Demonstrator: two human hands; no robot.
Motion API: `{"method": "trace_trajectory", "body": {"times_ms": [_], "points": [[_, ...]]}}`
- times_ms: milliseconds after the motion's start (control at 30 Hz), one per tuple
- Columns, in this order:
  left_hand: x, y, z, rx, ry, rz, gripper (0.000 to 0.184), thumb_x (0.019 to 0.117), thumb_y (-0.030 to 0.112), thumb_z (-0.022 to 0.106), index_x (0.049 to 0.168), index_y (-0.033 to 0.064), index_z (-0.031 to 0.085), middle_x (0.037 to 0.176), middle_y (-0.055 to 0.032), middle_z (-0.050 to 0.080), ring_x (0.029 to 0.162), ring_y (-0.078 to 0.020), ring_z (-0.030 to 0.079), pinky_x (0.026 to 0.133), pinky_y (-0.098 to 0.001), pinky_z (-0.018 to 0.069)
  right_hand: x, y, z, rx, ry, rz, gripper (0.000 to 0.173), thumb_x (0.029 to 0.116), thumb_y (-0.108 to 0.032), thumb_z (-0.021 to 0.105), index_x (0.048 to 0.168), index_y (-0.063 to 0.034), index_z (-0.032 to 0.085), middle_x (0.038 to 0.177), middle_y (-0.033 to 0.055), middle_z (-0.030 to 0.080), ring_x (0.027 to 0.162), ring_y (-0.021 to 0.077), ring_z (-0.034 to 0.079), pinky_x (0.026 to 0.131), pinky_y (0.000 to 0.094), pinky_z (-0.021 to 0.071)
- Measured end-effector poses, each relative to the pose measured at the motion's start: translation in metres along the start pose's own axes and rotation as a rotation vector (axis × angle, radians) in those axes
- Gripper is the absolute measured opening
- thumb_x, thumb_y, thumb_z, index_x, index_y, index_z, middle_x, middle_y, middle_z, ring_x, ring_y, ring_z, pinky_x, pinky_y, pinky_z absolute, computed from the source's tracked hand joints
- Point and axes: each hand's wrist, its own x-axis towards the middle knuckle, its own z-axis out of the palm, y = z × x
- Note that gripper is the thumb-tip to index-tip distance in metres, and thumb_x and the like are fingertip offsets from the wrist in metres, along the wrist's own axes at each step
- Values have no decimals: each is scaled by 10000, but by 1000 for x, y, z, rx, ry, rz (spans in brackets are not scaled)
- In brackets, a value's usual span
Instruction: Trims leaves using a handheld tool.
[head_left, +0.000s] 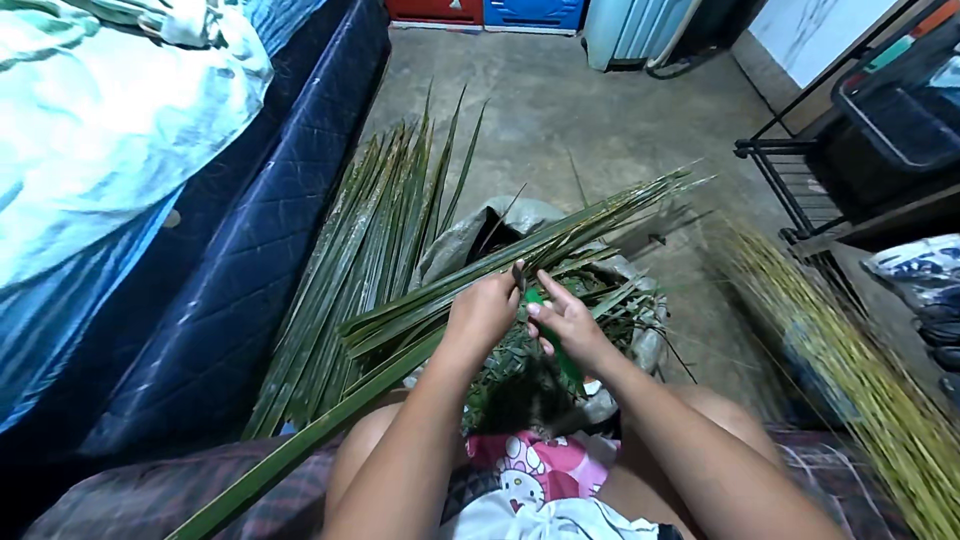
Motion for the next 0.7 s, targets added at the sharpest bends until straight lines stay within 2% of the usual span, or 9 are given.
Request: {"method": "trace_trajectory", "body": {"times_ms": [100, 200, 267, 333, 400, 467, 567, 633, 700], "points": [[1, 2, 2, 10, 6, 12, 416, 1106, 229, 426, 1498, 160, 546, 1341, -164, 656, 1253, -342, 619, 1049, -574, 454, 8, -2, -9, -157, 194, -52, 580, 1088, -98, 502, 1595, 38, 256, 815, 38, 608, 572, 59, 556, 522, 200, 489], [1, 3, 3, 13, -7, 18, 448, 1109, 230, 418, 1553, 225, 479, 1356, -160, 649, 1255, -341, 617, 1050, -567, 454, 18, -3, -27, -232, 374, -112, 548, 1089, -110, 520, 1597, -20, 335, 808, 52, 640, 561, 69, 562, 517, 209, 489], [1, 2, 2, 18, -4, 14, 456, 1107, 242, 420, 1561, 240, 466, 1342, -163, 654, 1248, -344, 621, 1046, -566, 458, 23, -5, -39, -210, 483, -169, 543, 1092, -102, 506, 1606, -47, 341, 775, 62, 630, 538, 79, 553, 505, 216, 488], [0, 0, 2, 13, 5, 2, 457, 1101, 248, 433, 1556, 242, 473, 1329, -163, 661, 1231, -347, 630, 1031, -578, 466, 23, -8, -49, -138, 517, -197, 553, 1098, -92, 487, 1619, -54, 307, 756, 64, 615, 525, 81, 553, 489, 209, 484], [0, 1, 0, 13, 8, -14, 464, 1094, 239, 445, 1558, 242, 470, 1330, -156, 660, 1227, -341, 631, 1026, -576, 470, 17, -12, -51, -58, 382, -174, 585, 1105, -91, 440, 1645, -72, 213, 738, 42, 607, 518, 72, 556, 474, 193, 479], [1, 3, 1, 21, 20, -23, 469, 1090, 232, 454, 1559, 229, 469, 1320, -153, 666, 1220, -337, 635, 1023, -565, 475, 7, -11, -40, -5, 153, -102, 621, 1097, -98, 411, 1652, -80, 133, 741, 18, 607, 511, 61, 541, 470, 195, 472], [1, 4, 5, 26, 69, 1, 442, 1082, 201, 474, 1520, 170, 522, 1263, -170, 684, 1169, -347, 654, 990, -558, 491, -2, -6, -16, 61, -81, 29, 660, 1083, -112, 425, 1647, -57, 87, 745, 5, 585, 519, 61, 534, 475, 196, 466], [2, 5, 8, 27, 79, 11, 405, 1079, 190, 485, 1470, 128, 571, 1242, -175, 685, 1153, -346, 657, 989, -548, 494, -2, -2, -8, 113, -113, 60, 665, 1086, -113, 423, 1649, -50, 76, 726, 1, 567, 511, 61, 529, 472, 191, 468], [1, 6, 8, 38, 59, 5, 422, 1081, 186, 481, 1496, 137, 545, 1262, -180, 676, 1177, -344, 648, 1009, -540, 486, 1, -2, -8, 118, -55, 55, 622, 1098, -117, 423, 1646, -49, 138, 722, 6, 554, 515, 67, 524, 476, 192, 465]]}}
